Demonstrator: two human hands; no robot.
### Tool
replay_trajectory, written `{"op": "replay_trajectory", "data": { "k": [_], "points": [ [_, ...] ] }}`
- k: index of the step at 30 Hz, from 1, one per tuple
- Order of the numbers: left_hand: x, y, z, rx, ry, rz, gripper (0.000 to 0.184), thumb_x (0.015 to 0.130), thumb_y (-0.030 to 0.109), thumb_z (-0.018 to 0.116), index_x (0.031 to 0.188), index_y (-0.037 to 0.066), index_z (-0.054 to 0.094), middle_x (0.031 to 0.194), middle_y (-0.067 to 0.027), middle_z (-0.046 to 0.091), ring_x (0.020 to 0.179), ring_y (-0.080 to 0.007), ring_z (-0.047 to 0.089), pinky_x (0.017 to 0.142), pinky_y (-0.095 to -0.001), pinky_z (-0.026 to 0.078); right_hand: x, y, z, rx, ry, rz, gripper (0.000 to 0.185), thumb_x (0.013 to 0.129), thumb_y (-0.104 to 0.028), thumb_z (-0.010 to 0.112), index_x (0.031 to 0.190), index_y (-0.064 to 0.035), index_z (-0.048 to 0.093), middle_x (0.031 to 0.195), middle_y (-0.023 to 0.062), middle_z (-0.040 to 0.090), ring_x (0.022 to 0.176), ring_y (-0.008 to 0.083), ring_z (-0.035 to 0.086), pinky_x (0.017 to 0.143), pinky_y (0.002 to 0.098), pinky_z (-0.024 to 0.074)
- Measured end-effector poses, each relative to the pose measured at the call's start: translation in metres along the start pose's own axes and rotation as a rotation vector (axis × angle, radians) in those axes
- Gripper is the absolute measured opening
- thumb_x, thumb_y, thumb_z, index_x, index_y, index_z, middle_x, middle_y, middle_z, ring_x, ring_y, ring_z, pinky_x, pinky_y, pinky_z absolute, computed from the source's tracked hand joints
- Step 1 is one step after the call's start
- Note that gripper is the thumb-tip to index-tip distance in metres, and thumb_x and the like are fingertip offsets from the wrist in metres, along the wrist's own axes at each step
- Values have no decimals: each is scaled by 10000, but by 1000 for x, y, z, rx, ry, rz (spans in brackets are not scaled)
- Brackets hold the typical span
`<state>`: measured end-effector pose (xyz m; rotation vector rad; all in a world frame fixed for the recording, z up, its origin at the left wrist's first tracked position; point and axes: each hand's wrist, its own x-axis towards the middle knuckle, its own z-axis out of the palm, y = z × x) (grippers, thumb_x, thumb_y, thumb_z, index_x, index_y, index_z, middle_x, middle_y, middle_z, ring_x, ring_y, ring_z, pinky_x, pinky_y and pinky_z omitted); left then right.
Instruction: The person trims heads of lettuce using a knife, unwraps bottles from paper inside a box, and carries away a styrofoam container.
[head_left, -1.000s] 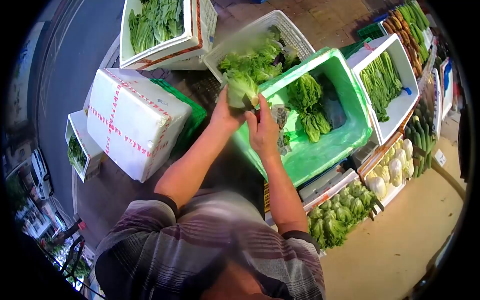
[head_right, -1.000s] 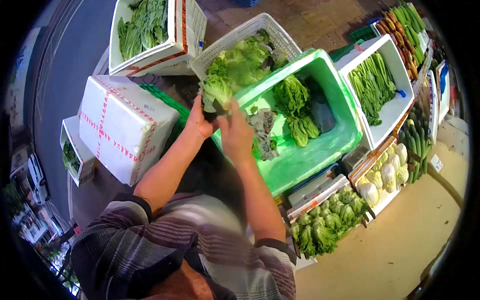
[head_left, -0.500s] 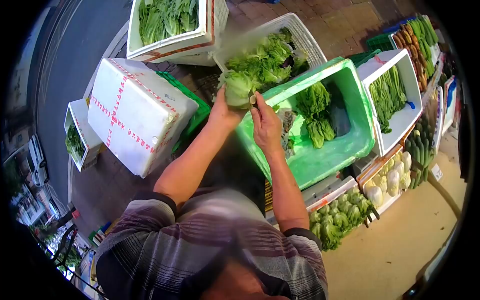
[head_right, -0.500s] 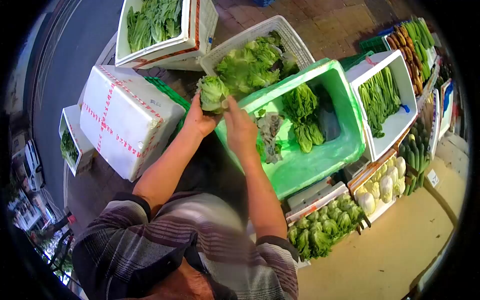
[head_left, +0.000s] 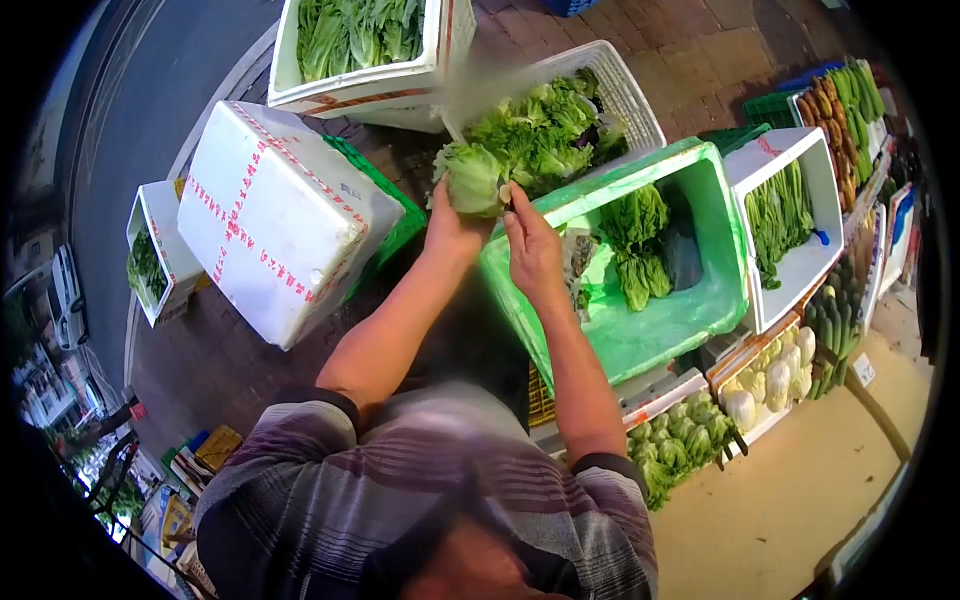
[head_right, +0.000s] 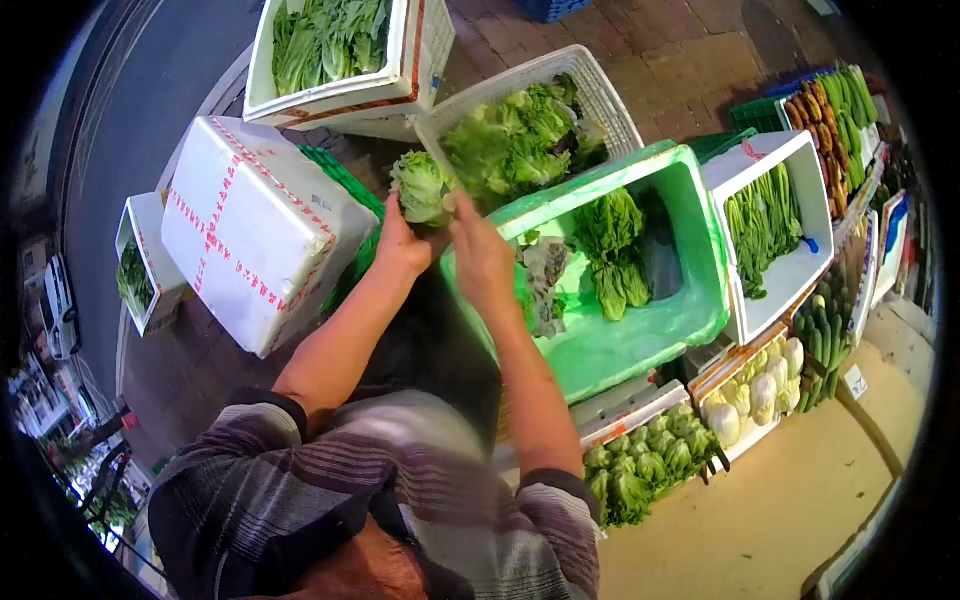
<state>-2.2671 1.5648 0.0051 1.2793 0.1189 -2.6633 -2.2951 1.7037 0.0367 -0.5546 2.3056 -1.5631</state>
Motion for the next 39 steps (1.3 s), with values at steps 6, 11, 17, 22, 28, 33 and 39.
{"op": "replay_trajectory", "data": {
  "k": [6, 11, 17, 22, 28, 33, 39],
  "points": [
    [6, 2, 0, 24, -41, 53, 473, 931, 505, 509, 1237, 149, 566, 1203, -58, 608, 1104, -258, 560, 941, -430, 436, 3, -18, 6, -9, 46, 23, 436, 947, -87, 555, 1379, -55, 503, 1041, 228, 651, 902, 365, 645, 766, 408, 501],
    [11, 4, 1, 12, -66, 64, 474, 932, 513, 507, 1240, 158, 567, 1209, -49, 608, 1066, -244, 569, 861, -397, 436, 3, -34, 4, -178, -17, 132, 406, 988, -66, 519, 1391, -31, 491, 1167, 208, 651, 992, 282, 663, 848, 353, 506],
    [9, 1, 4, 0, -50, 109, 462, 933, 500, 531, 1260, 176, 550, 1240, -26, 596, 1117, -230, 567, 882, -405, 466, 1, -21, 9, -2, 18, 180, 428, 996, -78, 515, 1420, -44, 467, 1018, 127, 674, 844, 170, 636, 733, 324, 510],
    [6, 2, 11, -11, -15, 118, 473, 931, 477, 548, 1281, 159, 540, 1287, -32, 585, 1175, -241, 560, 962, -431, 465, 1, -6, 14, 1, 39, 87, 443, 1013, -131, 500, 1449, -73, 441, 830, -3, 562, 661, 70, 491, 643, 222, 485],
    [10, 18, 18, -94, -137, 212, 459, 916, 454, 558, 1253, 145, 596, 1260, -71, 613, 1193, -265, 558, 977, -473, 489, 3, -7, -1, 522, 64, 516, 412, 1027, -222, 477, 1431, -142, 472, 697, 7, 479, 560, 89, 477, 581, 261, 518],
    [5, 32, 14, -139, -391, 4, 491, 857, 362, 679, 1267, 110, 583, 1279, -58, 616, 1185, -266, 564, 1064, -469, 398, 33, -6, -12, 698, 45, 672, 357, 1002, -311, 530, 1226, -41, 596, 753, 29, 562, 535, 102, 466, 555, 289, 520],
    [22, 41, -3, 48, -649, -118, 655, 836, 367, 715, 1374, 66, 493, 1387, -152, 521, 1246, -345, 515, 1084, -513, 385, 17, -37, -1, 478, -28, 533, 216, 930, -207, 632, 1001, -4, 612, 779, 16, 582, 610, 62, 515, 555, 255, 505]
  ]
}}
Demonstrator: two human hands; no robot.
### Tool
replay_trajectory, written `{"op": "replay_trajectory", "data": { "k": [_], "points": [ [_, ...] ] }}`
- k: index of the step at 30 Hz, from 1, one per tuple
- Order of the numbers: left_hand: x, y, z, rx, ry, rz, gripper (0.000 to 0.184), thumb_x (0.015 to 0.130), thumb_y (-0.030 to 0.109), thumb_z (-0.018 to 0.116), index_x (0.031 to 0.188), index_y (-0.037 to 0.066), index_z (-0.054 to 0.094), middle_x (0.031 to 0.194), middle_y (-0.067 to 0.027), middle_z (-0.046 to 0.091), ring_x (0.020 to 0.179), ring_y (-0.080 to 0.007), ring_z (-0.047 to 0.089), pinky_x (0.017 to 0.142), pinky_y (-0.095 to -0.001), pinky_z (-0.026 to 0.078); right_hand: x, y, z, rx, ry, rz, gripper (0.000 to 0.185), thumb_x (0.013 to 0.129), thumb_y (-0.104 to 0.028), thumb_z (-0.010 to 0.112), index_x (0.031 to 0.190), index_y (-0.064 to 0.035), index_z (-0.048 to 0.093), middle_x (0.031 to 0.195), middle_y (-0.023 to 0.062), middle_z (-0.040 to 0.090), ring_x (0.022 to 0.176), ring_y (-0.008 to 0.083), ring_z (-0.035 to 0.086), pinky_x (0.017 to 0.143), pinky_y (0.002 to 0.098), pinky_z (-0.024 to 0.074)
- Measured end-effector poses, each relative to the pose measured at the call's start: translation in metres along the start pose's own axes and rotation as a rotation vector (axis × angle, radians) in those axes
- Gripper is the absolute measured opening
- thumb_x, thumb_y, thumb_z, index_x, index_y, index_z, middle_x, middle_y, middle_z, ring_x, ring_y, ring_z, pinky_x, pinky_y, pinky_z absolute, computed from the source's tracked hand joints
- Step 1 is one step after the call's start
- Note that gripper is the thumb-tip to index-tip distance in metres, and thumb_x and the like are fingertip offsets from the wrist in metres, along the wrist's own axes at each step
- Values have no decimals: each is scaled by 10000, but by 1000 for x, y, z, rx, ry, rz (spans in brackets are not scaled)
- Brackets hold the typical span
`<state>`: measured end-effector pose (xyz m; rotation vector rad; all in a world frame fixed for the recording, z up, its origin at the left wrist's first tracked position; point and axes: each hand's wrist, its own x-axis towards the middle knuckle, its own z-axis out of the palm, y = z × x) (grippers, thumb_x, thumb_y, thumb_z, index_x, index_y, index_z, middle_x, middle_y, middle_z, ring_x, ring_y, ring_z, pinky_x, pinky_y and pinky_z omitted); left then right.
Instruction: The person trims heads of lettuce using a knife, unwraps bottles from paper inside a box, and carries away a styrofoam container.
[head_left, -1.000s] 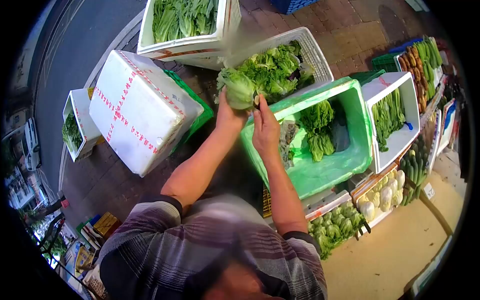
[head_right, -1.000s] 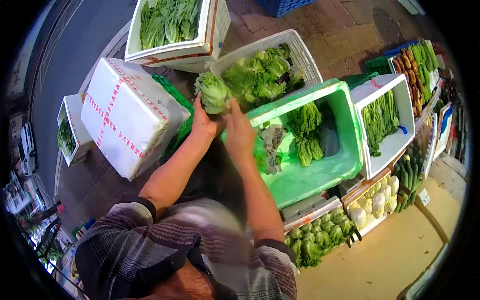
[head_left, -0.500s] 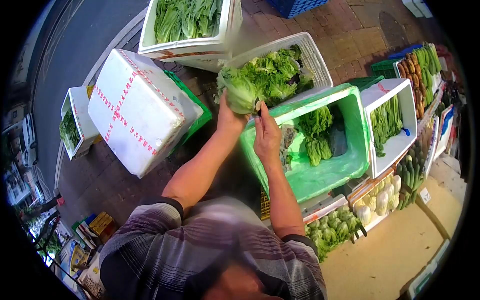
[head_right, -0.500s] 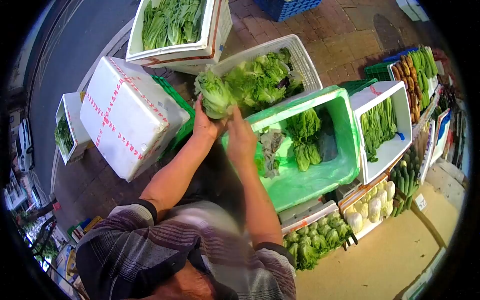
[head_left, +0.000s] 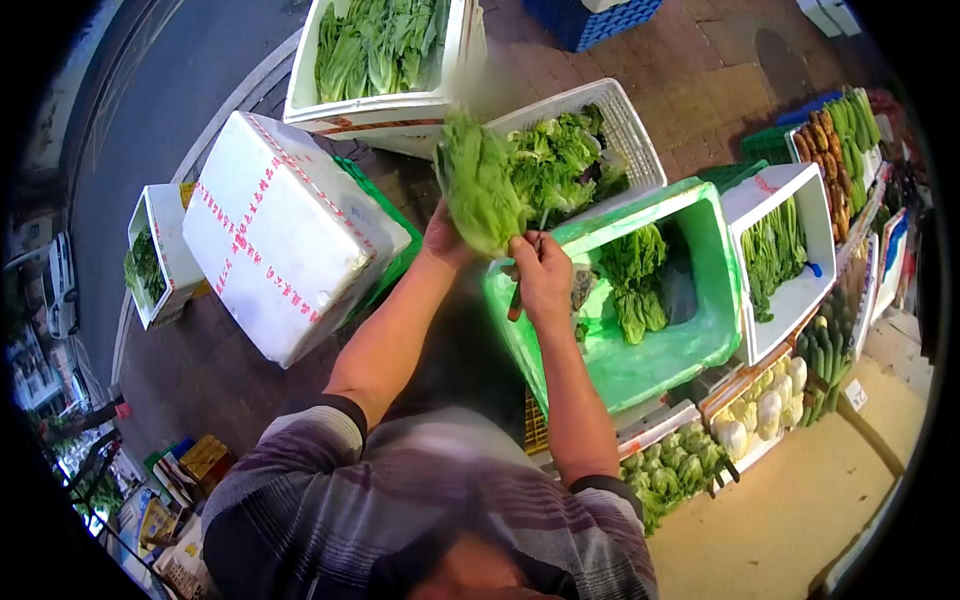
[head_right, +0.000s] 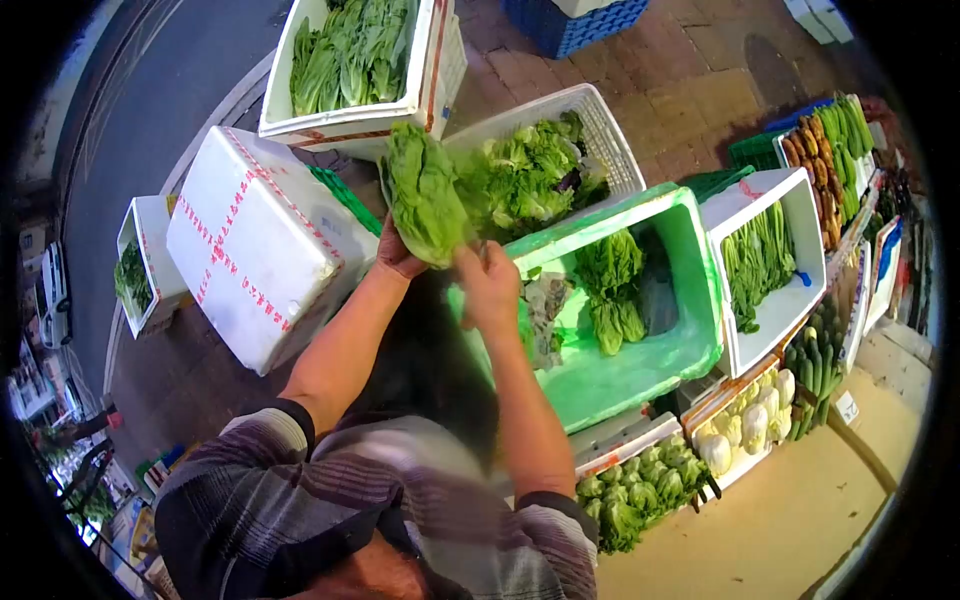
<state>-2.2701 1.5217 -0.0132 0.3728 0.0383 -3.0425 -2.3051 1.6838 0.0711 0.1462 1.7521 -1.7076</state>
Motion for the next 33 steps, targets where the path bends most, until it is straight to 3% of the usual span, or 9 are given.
{"op": "replay_trajectory", "data": {
  "k": [5, 6, 10, 17, 20, 22, 25, 29, 33],
  "points": [
    [-8, -4, 25, -30, -61, -126, 824, 801, 542, 708, 1433, 96, 424, 1397, -232, 477, 1214, -468, 502, 1012, -615, 415, -9, 29, 9, -30, 117, -164, 101, 907, -114, 654, 924, -26, 608, 704, -43, 519, 614, 39, 451, 524, 231, 368],
    [-9, -6, 18, -34, 7, -86, 866, 805, 654, 626, 1449, 119, 404, 1387, -260, 474, 1176, -525, 508, 946, -677, 429, -9, 34, 10, -104, 131, -219, 95, 904, -104, 656, 920, -24, 608, 699, -47, 509, 618, 36, 437, 528, 231, 355],
    [-15, -7, -12, -126, 95, -91, 853, 853, 709, 490, 1456, 115, 391, 1387, -265, 475, 1153, -526, 531, 898, -668, 473, -17, 54, 17, -292, 181, -291, 86, 891, -74, 654, 886, -15, 592, 686, -37, 477, 632, 58, 413, 548, 253, 355],
    [-27, -10, -27, -36, 43, -20, 716, 939, 588, 417, 1438, 74, 405, 1375, -235, 497, 1146, -495, 549, 878, -594, 519, -28, 60, 26, -475, 276, -544, 82, 859, -55, 662, 864, -24, 586, 654, 56, 475, 578, 159, 432, 545, 293, 382],
    [-29, -12, -30, -53, -8, 4, 670, 950, 549, 420, 1414, 66, 431, 1364, -208, 513, 1171, -441, 547, 932, -562, 495, -29, 63, 26, -461, 258, -583, 81, 868, -52, 654, 868, -21, 580, 673, 38, 487, 590, 128, 418, 546, 277, 376],
    [-27, -17, -33, -110, 63, 99, 626, 959, 516, 429, 1392, 65, 453, 1358, -185, 523, 1191, -396, 540, 976, -528, 472, -30, 63, 31, -371, 321, -531, 68, 876, -45, 644, 873, -20, 580, 694, 27, 498, 604, 106, 413, 552, 263, 374],
    [-24, -16, -32, -162, 136, 144, 534, 932, 385, 579, 1373, 91, 519, 1406, -139, 521, 1257, -320, 517, 1086, -516, 387, -28, 62, 29, -293, 342, -483, 51, 889, -36, 628, 880, -15, 582, 724, 5, 510, 636, 75, 411, 567, 241, 370],
    [-23, -19, -19, -188, 167, 157, 475, 997, 377, 418, 1359, 78, 486, 1339, -139, 541, 1205, -332, 523, 1047, -479, 413, -24, 77, 21, -258, 299, -486, 48, 910, -50, 608, 927, -12, 583, 763, -5, 535, 662, 65, 444, 592, 234, 391],
    [-17, -23, -28, -142, 243, 239, 441, 1011, 340, 395, 1356, 82, 488, 1340, -118, 543, 1221, -309, 507, 1073, -460, 380, -29, 56, 32, 134, 366, -192, 73, 941, -96, 583, 960, -29, 562, 790, 6, 556, 654, 83, 482, 591, 240, 414]
  ]
}}
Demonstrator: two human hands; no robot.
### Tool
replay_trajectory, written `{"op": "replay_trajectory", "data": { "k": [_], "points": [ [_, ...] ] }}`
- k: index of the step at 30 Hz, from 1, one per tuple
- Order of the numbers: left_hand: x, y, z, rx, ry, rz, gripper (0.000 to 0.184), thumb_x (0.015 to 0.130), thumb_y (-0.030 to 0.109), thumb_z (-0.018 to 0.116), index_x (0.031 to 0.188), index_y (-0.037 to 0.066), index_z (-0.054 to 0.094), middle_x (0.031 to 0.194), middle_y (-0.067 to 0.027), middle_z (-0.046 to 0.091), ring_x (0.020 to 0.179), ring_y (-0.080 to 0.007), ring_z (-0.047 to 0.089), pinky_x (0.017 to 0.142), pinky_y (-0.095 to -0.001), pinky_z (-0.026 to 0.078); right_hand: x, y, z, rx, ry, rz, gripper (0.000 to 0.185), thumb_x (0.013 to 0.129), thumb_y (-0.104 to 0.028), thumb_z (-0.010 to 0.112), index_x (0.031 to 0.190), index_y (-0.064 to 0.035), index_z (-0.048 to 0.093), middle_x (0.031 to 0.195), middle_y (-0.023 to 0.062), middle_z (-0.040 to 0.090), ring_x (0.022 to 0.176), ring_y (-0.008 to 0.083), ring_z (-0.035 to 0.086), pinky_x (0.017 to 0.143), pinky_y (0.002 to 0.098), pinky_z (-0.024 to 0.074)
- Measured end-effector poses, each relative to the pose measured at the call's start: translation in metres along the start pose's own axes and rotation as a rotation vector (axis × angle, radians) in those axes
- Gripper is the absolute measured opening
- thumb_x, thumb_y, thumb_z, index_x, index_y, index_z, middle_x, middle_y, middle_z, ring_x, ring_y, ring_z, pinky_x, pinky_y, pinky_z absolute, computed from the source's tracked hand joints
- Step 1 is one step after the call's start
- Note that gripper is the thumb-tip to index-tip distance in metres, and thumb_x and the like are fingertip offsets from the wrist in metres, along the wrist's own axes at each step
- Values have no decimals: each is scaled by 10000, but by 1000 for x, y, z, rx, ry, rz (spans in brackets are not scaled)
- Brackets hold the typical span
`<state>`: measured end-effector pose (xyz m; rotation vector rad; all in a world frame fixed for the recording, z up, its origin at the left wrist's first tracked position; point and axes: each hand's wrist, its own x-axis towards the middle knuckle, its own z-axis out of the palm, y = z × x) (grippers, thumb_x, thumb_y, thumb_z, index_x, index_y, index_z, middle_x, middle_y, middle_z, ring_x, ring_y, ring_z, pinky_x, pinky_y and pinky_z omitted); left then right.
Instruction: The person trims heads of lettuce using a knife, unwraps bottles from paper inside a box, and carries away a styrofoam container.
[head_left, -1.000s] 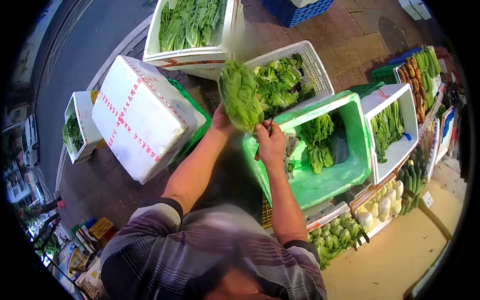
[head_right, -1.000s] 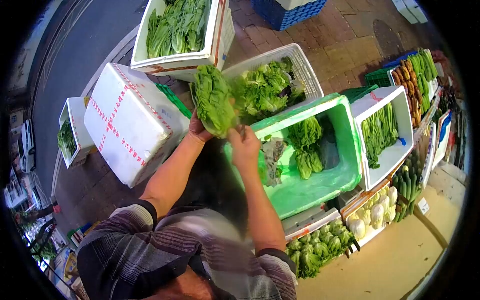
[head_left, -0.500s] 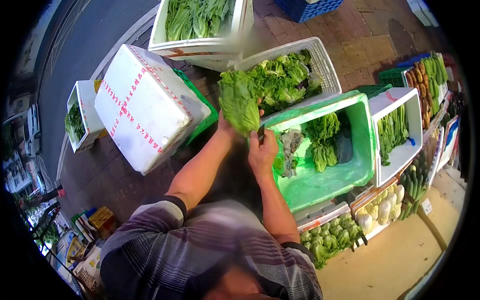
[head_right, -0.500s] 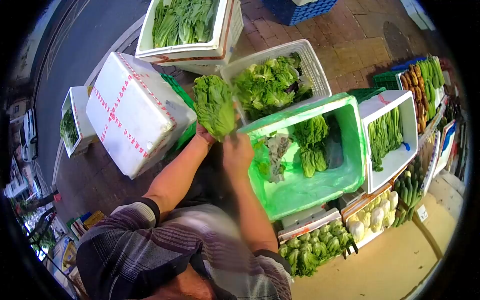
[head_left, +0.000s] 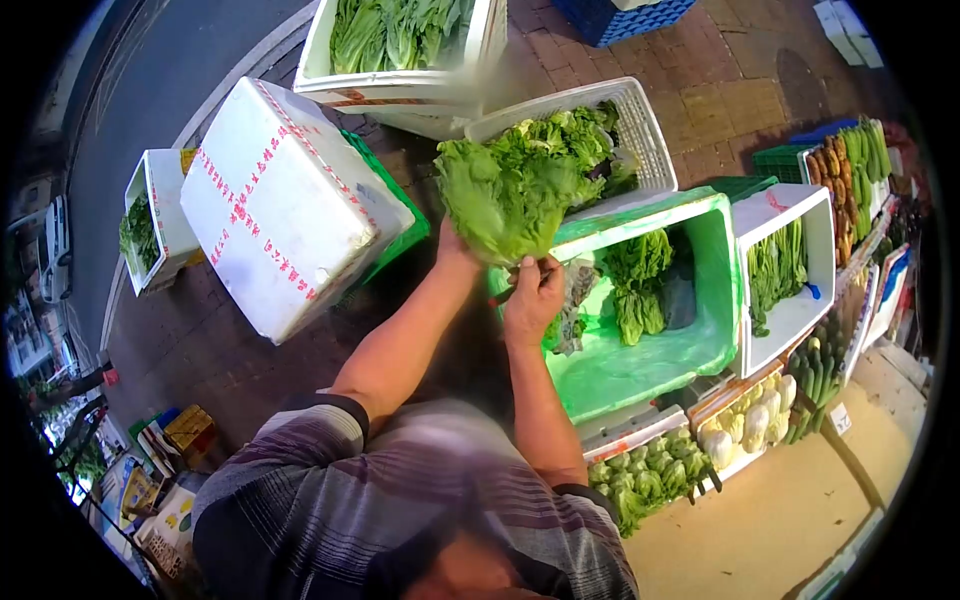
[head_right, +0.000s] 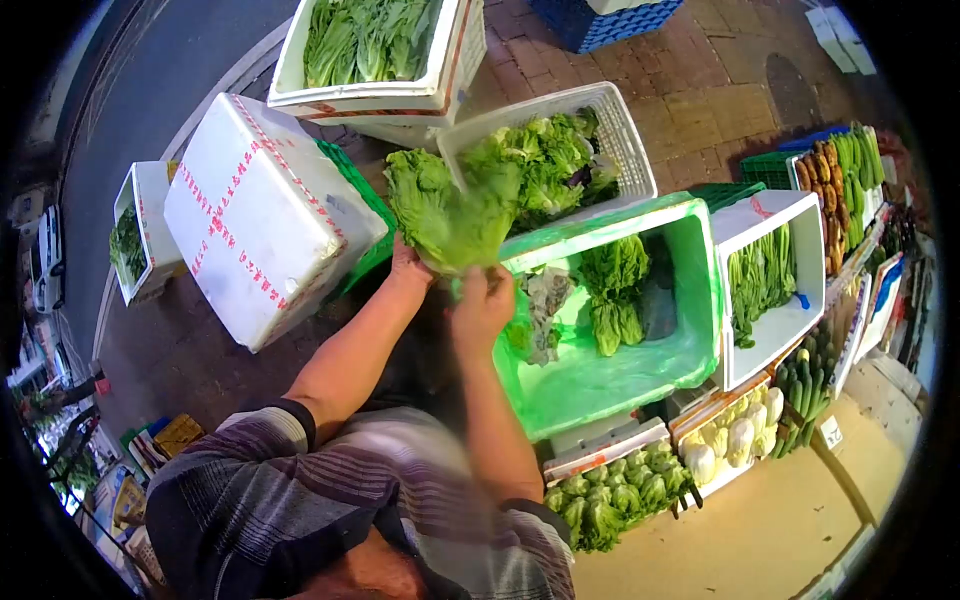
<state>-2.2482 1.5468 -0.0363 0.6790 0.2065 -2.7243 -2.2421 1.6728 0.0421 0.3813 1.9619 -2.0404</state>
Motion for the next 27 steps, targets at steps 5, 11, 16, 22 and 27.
{"op": "replay_trajectory", "data": {
  "k": [5, 11, 16, 22, 27],
  "points": [
    [11, -2, -6, -102, 78, 67, 385, 966, 300, 509, 1260, 64, 587, 1259, -137, 619, 1162, -325, 579, 1022, -500, 457, 12, 7, 1, 218, 39, 104, 74, 958, -123, 558, 970, -52, 543, 791, 34, 578, 588, 117, 511, 573, 268, 455],
    [17, 8, 33, 109, 67, -61, 365, 975, 325, 526, 1244, 81, 565, 1168, -101, 629, 1050, -268, 601, 917, -418, 492, 56, -5, -25, 232, -31, 180, 275, 946, -187, 604, 1143, 3, 579, 828, 51, 618, 667, 110, 563, 605, 274, 520],
    [8, 3, 63, 687, 382, -72, 362, 945, 349, 602, 1176, 70, 605, 1056, -80, 661, 922, -229, 642, 793, -399, 535, 77, -16, -47, -158, -253, 94, 723, 896, -217, 683, 1465, 33, 314, 1210, 162, 580, 895, 149, 567, 653, 265, 514],
    [-10, -23, 61, 1023, 237, -317, 394, 973, 353, 560, 1240, 63, 557, 1115, -104, 641, 905, -229, 647, 756, -392, 534, 63, 0, -77, -191, -325, 244, 543, 816, -293, 767, 1219, -13, 534, 866, 25, 634, 644, 115, 571, 526, 257, 463],
    [-25, -44, 65, 1170, 161, -476, 439, 972, 316, 579, 1320, 69, 473, 1050, -97, 631, 853, -224, 645, 733, -378, 531, 27, 32, -130, 448, -126, 399, 481, 818, -234, 744, 1209, -39, 543, 983, 46, 671, 760, 149, 641, 560, 278, 501]
  ]
}}
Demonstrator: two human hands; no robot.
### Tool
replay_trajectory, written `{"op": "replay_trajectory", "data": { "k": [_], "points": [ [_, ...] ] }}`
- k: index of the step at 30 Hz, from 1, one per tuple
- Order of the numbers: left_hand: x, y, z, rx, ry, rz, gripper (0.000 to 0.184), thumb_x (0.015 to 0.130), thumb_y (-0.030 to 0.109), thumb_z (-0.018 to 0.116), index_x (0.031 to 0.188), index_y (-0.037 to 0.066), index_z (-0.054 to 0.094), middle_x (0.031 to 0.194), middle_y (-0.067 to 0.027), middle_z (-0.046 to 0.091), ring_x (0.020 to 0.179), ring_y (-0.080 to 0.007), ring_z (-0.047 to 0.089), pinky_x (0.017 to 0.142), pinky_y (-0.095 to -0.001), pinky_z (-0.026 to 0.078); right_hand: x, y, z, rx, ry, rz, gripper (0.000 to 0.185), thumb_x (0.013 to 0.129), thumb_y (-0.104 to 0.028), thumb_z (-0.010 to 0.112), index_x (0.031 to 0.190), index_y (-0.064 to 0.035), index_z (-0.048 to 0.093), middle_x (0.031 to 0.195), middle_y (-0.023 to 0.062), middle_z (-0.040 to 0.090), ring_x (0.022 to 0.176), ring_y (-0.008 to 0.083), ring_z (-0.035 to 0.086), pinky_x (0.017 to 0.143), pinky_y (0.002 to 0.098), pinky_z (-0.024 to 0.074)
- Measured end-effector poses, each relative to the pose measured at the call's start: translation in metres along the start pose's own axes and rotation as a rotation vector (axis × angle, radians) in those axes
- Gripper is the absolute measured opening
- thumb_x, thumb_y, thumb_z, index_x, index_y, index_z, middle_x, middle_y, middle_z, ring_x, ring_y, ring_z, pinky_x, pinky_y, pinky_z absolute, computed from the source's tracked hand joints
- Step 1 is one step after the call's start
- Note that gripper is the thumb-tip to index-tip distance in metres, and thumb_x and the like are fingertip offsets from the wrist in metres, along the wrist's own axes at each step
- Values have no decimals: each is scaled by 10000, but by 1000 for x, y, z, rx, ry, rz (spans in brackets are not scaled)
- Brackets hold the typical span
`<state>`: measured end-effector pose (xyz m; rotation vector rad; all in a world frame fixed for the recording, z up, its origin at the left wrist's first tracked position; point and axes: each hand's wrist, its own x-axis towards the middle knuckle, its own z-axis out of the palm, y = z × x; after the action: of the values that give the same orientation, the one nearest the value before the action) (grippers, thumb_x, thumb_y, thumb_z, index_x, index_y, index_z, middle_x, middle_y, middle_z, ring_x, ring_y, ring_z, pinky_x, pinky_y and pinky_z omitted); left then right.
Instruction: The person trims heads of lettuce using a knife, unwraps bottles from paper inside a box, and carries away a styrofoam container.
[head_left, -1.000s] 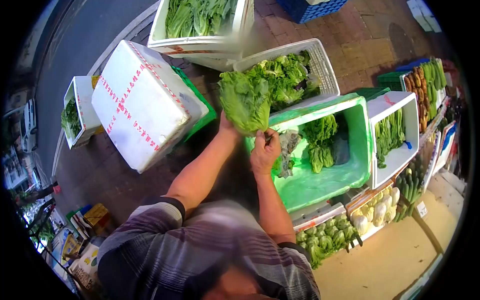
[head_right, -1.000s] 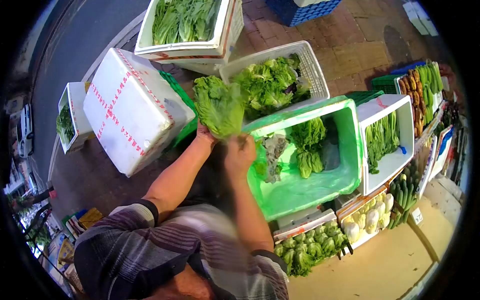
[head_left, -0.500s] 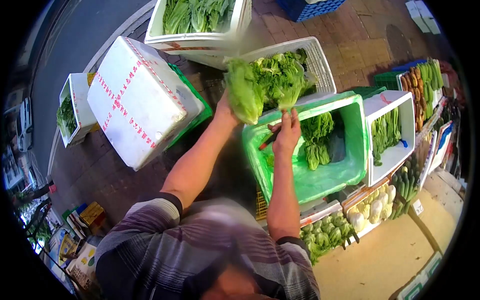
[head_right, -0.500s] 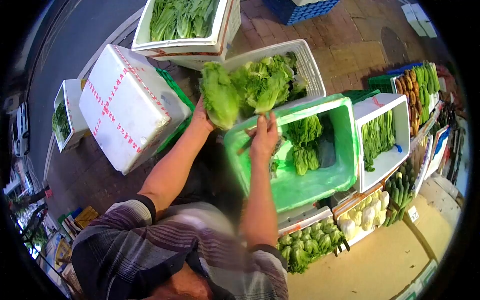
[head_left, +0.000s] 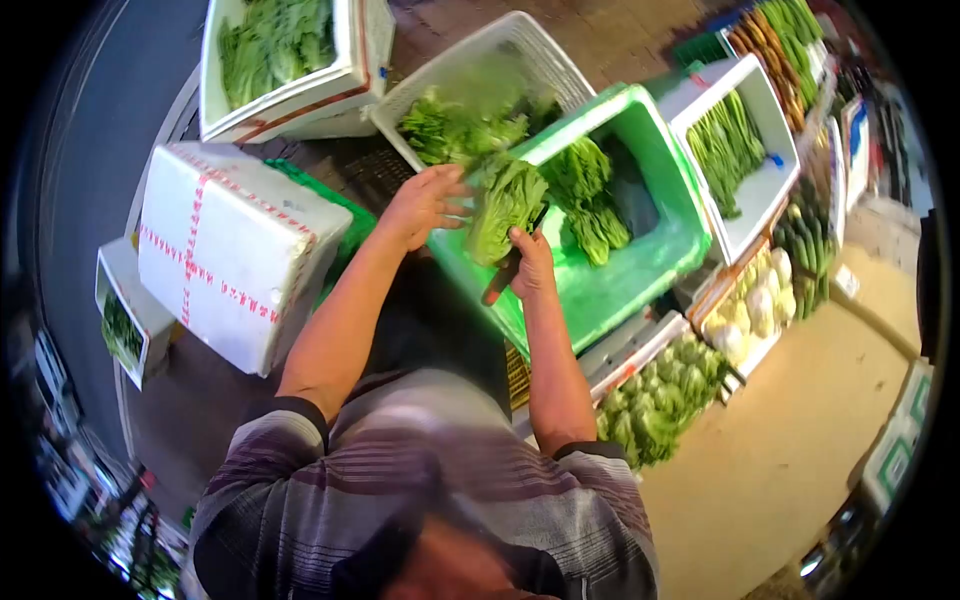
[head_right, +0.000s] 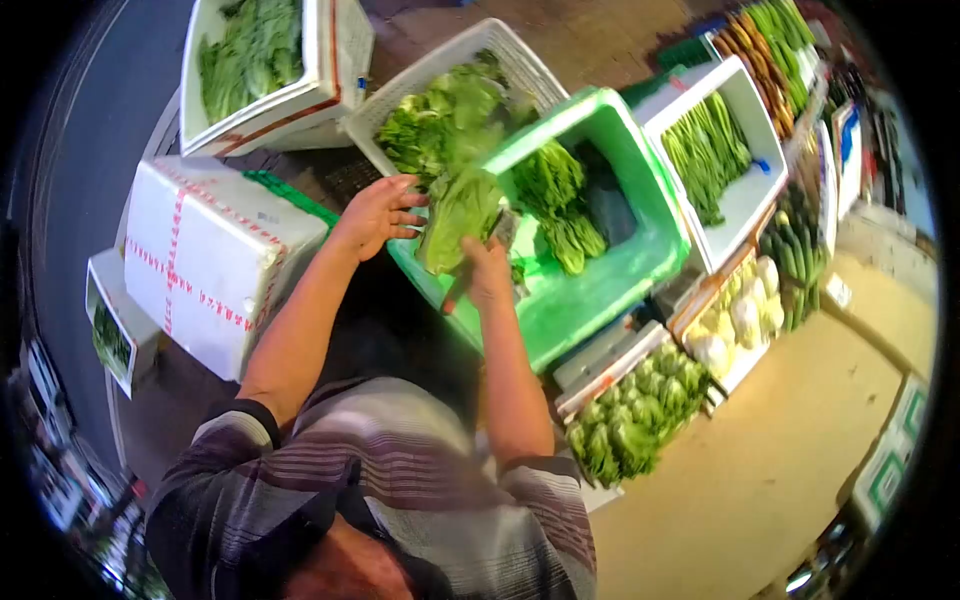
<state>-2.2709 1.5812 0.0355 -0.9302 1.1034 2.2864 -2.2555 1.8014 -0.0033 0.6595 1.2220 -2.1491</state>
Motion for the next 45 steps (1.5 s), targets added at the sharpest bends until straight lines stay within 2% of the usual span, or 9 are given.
{"op": "replay_trajectory", "data": {
  "k": [5, 6, 9, 10, 14, 20, 29, 34, 45],
  "points": [
    [20, -38, 42, 254, -12, 99, 298, 947, 256, 633, 1138, 29, 595, 959, -75, 645, 799, -164, 643, 706, -305, 532, -40, 3, -58, 66, 87, -72, 483, 815, -220, 744, 1220, -55, 539, 1024, 53, 665, 815, 171, 651, 679, 314, 539],
    [21, -47, 51, 275, -34, 120, 224, 929, 245, 661, 992, 31, 650, 852, -51, 649, 741, -137, 636, 674, -275, 524, -54, -10, -47, 156, 121, -139, 487, 816, -186, 744, 1229, -47, 527, 1048, 63, 649, 866, 184, 635, 732, 333, 543],
    [13, -70, 89, 481, -88, 115, 215, 901, 235, 691, 855, 29, 646, 726, -27, 603, 624, -103, 540, 617, -271, 471, -75, -15, -72, 88, 189, -269, 492, 825, -149, 737, 1248, -40, 510, 1085, 75, 634, 916, 194, 621, 787, 363, 543],
    [12, -80, 97, 572, -116, 73, 244, 871, 243, 718, 845, 6, 669, 749, -44, 636, 655, -125, 582, 633, -273, 479, -80, -16, -80, 68, 239, -305, 474, 834, -135, 729, 1242, -41, 506, 1069, 73, 627, 886, 189, 618, 745, 356, 546],
    [-4, -122, 131, 1007, -194, 330, 260, 849, 179, 729, 976, -40, 672, 801, -63, 680, 729, -119, 613, 650, -274, 487, -98, -8, -117, 111, 358, -299, 448, 861, -65, 672, 1253, 10, 470, 1103, 124, 620, 886, 206, 638, 739, 322, 554],
    [-3, -169, 151, 986, -194, 338, 215, 860, 156, 710, 940, -38, 666, 745, -49, 647, 659, -94, 578, 602, -267, 462, -114, 3, -148, 120, 469, -383, 415, 865, -82, 674, 1230, -1, 492, 1035, 104, 634, 804, 168, 625, 649, 280, 516],
    [-1, -200, 161, 814, -109, 317, 173, 903, 149, 673, 940, -19, 660, 743, -14, 630, 637, -79, 563, 581, -247, 474, -116, 6, -164, 312, 557, -329, 231, 884, -124, 662, 1042, -59, 506, 906, 51, 603, 681, 156, 567, 486, 268, 437],
    [-5, -198, 164, 619, -84, 217, 191, 936, 154, 636, 1024, -14, 619, 842, -21, 652, 715, -90, 604, 650, -255, 506, -113, 6, -167, 409, 540, -301, 216, 895, -109, 629, 1061, -57, 502, 908, 59, 597, 644, 145, 552, 466, 246, 427],
    [6, -186, 158, 235, 90, 154, 122, 969, 160, 595, 965, 38, 597, 865, -54, 638, 759, -140, 618, 694, -339, 569, -94, 14, -163, 697, 451, -286, 276, 889, -131, 605, 1128, -29, 513, 979, 101, 619, 607, 179, 543, 515, 274, 475]
  ]
}}
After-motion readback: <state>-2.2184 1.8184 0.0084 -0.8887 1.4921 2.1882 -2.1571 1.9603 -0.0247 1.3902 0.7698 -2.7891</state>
